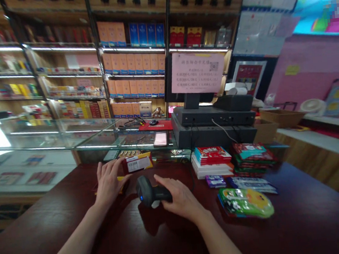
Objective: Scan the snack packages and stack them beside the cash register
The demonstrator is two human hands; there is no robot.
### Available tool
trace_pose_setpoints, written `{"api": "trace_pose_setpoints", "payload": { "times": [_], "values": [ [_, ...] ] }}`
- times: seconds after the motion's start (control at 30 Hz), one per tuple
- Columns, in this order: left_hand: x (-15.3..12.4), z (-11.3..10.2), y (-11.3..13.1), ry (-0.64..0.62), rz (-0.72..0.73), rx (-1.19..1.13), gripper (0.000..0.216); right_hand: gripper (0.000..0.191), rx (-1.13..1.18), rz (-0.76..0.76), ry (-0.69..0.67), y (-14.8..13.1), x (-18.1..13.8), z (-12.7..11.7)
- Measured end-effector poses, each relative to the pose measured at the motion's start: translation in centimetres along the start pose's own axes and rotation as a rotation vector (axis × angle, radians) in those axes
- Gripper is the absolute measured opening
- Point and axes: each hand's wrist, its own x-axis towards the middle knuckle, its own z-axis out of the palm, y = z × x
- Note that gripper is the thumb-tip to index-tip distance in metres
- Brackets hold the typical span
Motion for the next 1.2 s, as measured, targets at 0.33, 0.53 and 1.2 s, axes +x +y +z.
{"api": "trace_pose_setpoints", "payload": {
  "times": [0.33,0.53,1.2],
  "values": [
    [-0.1,0.2,0.2,0.008,0.012,0.009,0.059,0.083,0.14,0.053,0.062,-0.9,0.0,-1.3],
    [-0.1,0.2,0.2,0.018,0.012,-0.003,0.061,0.081,0.148,0.067,0.045,-1.1,0.0,-1.3],
    [-0.1,0.1,0.3,0.012,0.006,-0.005,0.06,0.081,0.141,0.068,0.031,-0.9,-0.1,-1.2]
  ]
}}
